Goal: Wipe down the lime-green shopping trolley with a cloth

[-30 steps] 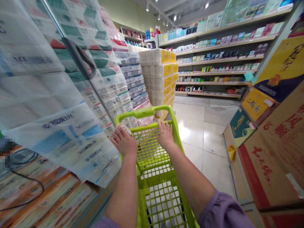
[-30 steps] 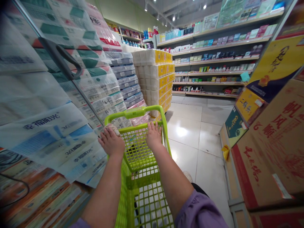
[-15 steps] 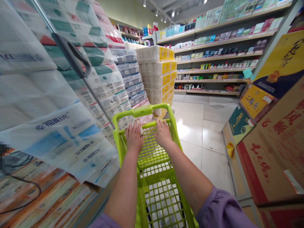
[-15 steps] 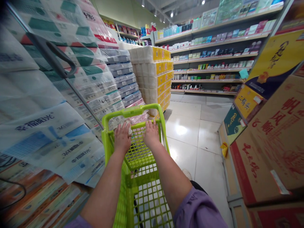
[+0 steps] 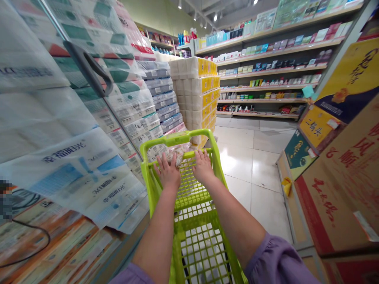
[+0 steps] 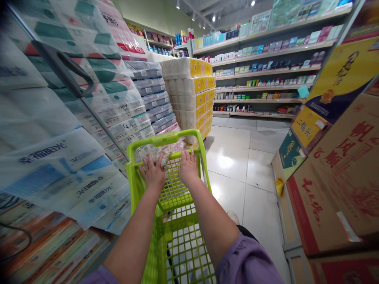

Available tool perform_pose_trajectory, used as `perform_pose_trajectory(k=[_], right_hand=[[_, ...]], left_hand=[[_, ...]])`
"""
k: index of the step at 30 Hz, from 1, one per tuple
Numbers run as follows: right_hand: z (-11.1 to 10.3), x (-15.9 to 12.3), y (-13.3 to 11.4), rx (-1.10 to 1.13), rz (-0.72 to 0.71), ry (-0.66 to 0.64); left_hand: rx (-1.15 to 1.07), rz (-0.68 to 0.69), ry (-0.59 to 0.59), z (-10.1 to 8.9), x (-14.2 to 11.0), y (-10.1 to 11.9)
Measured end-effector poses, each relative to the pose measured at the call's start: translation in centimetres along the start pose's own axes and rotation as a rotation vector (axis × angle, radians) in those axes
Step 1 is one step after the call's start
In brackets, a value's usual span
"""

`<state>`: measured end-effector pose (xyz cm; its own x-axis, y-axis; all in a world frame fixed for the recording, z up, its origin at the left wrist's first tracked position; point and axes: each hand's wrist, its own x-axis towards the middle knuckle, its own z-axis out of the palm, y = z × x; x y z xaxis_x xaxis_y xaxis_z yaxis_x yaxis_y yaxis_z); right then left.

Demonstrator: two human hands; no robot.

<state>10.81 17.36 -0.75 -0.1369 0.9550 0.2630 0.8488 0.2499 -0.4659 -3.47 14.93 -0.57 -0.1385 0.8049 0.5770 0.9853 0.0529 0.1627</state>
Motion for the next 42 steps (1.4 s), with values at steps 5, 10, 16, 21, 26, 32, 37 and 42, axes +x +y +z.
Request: perform_pose_trajectory(k=[5, 10, 16, 21, 26, 32, 37, 42], right_hand=[[0.1, 0.0, -0.2, 0.014, -0.002, 0.016], [0.1, 0.0, -0.2, 0.007, -0.005, 0.011], [0.0, -0.1, -0.2, 0.013, 0.007, 0.006], [0.0, -0.1, -0.2, 0.034, 0.016, 0.001], [0.0, -0.1, -0.2, 0.03, 0.009, -0.001], [0.3, 0.0, -0.1, 0.038, 0.012, 0.016], [0.3, -0.1, -0.1, 0.041, 0.008, 0.025], [0.1, -0.1, -0.3, 0.041, 0.013, 0.014]], left_hand=[[-0.057, 0.177, -0.03, 0.2, 0.2, -0.5], [-0.02, 0.3, -0.078, 0.4, -0.2, 0.4], [0.015, -0.02, 0.007, 0.2, 0.0, 0.1], [0.005, -0.238, 0.202, -1.5, 0.1, -0.7], [0.064, -0.318, 0.327, -2.5, 0.0, -1.6], [0.1, -0.262, 0.168, -0.9, 0.0, -2.2], [0.049, -0.164, 0.104, -0.1, 0.3, -2.4], [-0.03, -0.09, 0.072, 0.1, 0.8, -2.6]])
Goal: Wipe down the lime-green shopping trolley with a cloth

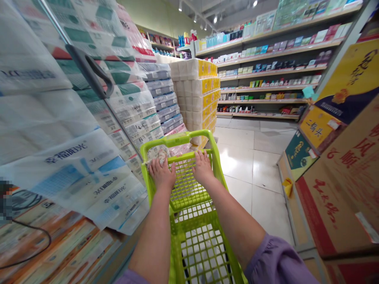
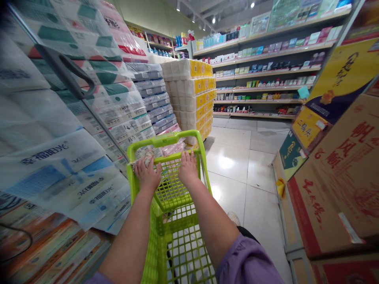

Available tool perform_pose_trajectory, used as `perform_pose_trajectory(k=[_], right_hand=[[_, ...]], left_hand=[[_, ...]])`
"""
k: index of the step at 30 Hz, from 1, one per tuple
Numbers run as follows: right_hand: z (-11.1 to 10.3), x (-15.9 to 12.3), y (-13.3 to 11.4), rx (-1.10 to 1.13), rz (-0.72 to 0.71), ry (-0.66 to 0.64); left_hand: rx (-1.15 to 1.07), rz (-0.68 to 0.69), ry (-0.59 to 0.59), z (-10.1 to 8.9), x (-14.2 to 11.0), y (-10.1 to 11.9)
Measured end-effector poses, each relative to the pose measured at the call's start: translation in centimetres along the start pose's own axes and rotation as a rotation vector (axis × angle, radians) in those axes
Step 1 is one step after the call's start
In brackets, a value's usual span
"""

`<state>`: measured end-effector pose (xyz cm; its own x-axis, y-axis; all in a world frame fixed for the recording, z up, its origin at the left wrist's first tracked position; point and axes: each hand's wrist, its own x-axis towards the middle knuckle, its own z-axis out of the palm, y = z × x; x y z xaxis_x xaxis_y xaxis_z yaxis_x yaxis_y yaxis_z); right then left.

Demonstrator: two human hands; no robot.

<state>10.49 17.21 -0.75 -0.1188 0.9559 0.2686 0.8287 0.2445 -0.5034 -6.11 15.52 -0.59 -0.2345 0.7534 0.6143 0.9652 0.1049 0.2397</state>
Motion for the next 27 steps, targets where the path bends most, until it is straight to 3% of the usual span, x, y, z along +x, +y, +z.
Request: perform_pose_trajectory(k=[7, 9, 13, 18, 20, 23, 25, 27], right_hand=[[-0.1, 0.0, -0.1, -0.001, -0.009, -0.003], [-0.2, 0.0, -0.1, -0.005, -0.008, -0.005], [-0.2, 0.0, -0.1, -0.011, 0.005, -0.015], [-0.2, 0.0, -0.1, -0.017, 0.0, -0.018], [-0.2, -0.1, -0.2, -0.017, 0.0, -0.016], [-0.3, -0.1, -0.2, -0.016, 0.005, -0.015], [-0.2, 0.0, -0.2, -0.014, 0.003, -0.012], [-0.1, 0.0, -0.2, -0.011, -0.004, -0.006]], left_hand=[[-0.008, 0.28, -0.127, -0.3, -0.6, 1.7], [0.031, 0.262, -0.105, -0.3, -0.9, 2.0], [0.108, 0.049, -0.024, -0.4, -1.0, 2.2], [0.046, 0.294, -0.145, -0.6, -0.9, 2.3], [0.065, 0.253, -0.116, -0.5, -1.0, 2.3], [0.109, 0.087, -0.044, -0.5, -1.0, 2.1], [0.096, 0.118, -0.071, -0.5, -1.0, 2.1], [0.06, 0.25, -0.139, -0.6, -1.0, 2.2]])
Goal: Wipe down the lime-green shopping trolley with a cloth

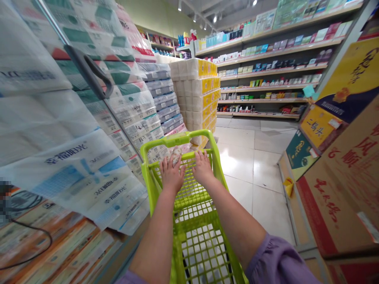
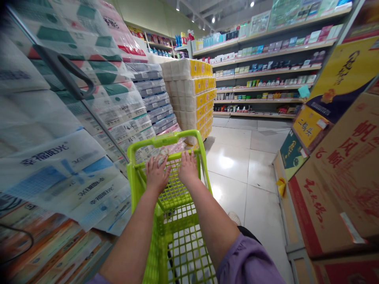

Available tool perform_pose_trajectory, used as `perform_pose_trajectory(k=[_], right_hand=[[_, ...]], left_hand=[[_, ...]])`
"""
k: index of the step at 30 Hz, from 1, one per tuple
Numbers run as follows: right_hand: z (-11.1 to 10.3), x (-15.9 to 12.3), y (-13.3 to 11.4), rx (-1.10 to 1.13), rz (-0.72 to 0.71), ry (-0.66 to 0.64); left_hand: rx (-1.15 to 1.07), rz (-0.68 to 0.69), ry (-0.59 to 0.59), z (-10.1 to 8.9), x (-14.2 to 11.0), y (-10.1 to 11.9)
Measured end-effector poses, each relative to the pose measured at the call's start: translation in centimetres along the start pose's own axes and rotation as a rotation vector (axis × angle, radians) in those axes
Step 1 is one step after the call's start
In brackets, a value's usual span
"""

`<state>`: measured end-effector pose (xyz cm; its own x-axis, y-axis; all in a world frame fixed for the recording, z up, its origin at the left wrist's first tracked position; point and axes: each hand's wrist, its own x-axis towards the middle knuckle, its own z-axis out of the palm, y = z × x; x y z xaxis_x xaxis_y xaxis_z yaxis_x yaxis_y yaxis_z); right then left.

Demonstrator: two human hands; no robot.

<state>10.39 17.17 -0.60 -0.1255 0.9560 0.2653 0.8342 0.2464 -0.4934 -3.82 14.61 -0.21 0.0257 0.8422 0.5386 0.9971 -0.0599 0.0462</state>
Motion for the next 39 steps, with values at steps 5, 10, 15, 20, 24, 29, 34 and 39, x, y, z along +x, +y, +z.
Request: perform_pose_trajectory(k=[5, 10, 15, 20, 24, 29, 34, 39], right_hand=[[0.4, 0.1, 0.2, 0.003, -0.014, 0.018], [0.4, 0.1, 0.2, 0.002, -0.01, 0.011], [0.3, 0.1, 0.2, 0.014, -0.008, 0.017], [0.3, 0.0, 0.3, 0.016, -0.016, 0.034], [0.4, 0.0, 0.3, 0.02, -0.015, 0.042], [0.4, 0.1, 0.2, 0.016, -0.018, 0.026], [0.2, 0.1, 0.2, 0.013, -0.013, 0.009], [0.2, 0.1, 0.2, 0.014, -0.004, 0.003]], left_hand=[[0.022, -0.065, 0.033, 0.0, 0.0, 0.0], [0.023, -0.013, 0.019, 0.1, -0.1, -0.2], [0.051, -0.098, 0.075, 0.1, -0.1, -0.1], [-0.009, 0.032, 0.049, 0.4, -0.1, -0.2], [-0.013, -0.015, 0.072, 0.5, -0.2, -0.2], [-0.051, 0.034, 0.043, 0.5, -0.1, -0.1], [-0.064, 0.037, 0.025, 0.0, 0.0, 0.4], [0.03, -0.284, 0.294, -1.7, -0.3, 0.0]])
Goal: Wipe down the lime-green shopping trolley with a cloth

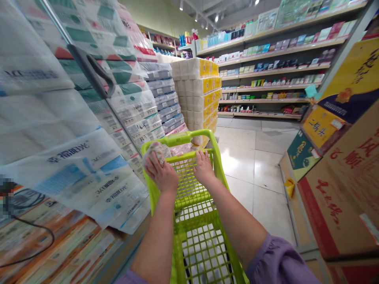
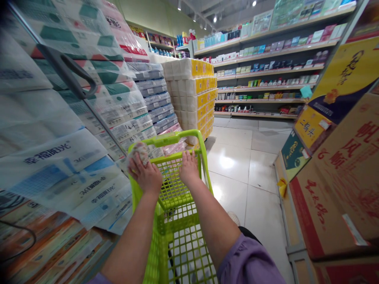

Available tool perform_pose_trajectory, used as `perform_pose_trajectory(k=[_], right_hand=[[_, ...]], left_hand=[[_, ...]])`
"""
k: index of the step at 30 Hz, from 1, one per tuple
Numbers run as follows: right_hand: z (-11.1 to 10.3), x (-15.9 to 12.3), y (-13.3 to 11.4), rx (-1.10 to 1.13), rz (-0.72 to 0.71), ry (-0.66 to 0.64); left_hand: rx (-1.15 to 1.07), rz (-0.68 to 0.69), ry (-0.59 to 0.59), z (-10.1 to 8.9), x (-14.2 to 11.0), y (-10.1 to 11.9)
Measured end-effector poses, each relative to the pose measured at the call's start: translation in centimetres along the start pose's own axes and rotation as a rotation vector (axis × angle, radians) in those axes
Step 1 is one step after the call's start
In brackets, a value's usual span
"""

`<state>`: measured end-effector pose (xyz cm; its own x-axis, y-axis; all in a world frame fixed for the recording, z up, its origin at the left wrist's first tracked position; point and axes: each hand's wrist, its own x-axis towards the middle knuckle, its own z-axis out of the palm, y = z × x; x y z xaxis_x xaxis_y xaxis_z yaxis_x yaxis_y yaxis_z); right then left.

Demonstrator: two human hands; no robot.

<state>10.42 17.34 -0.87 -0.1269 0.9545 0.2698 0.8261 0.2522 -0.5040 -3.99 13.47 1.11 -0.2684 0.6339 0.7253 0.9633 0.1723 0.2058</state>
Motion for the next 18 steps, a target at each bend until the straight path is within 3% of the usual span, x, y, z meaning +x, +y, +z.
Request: perform_pose_trajectory(k=[2, 4, 8, 18], right_hand=[[0.1, 0.0, 0.0, 0.009, -0.001, -0.001], [0.1, 0.0, 0.1, 0.02, -0.001, 0.002], [0.0, -0.1, 0.0, 0.032, -0.004, 0.003], [-0.2, 0.0, 0.0, 0.022, -0.004, -0.008]], left_hand=[[0.043, -0.124, 0.057, -0.3, 0.2, -0.6], [0.077, -0.172, 0.007, -0.1, 0.3, -1.1], [0.137, -0.13, -0.125, 0.9, 0.1, -1.6], [0.112, -0.042, -0.096, 1.7, 0.6, -2.1]])
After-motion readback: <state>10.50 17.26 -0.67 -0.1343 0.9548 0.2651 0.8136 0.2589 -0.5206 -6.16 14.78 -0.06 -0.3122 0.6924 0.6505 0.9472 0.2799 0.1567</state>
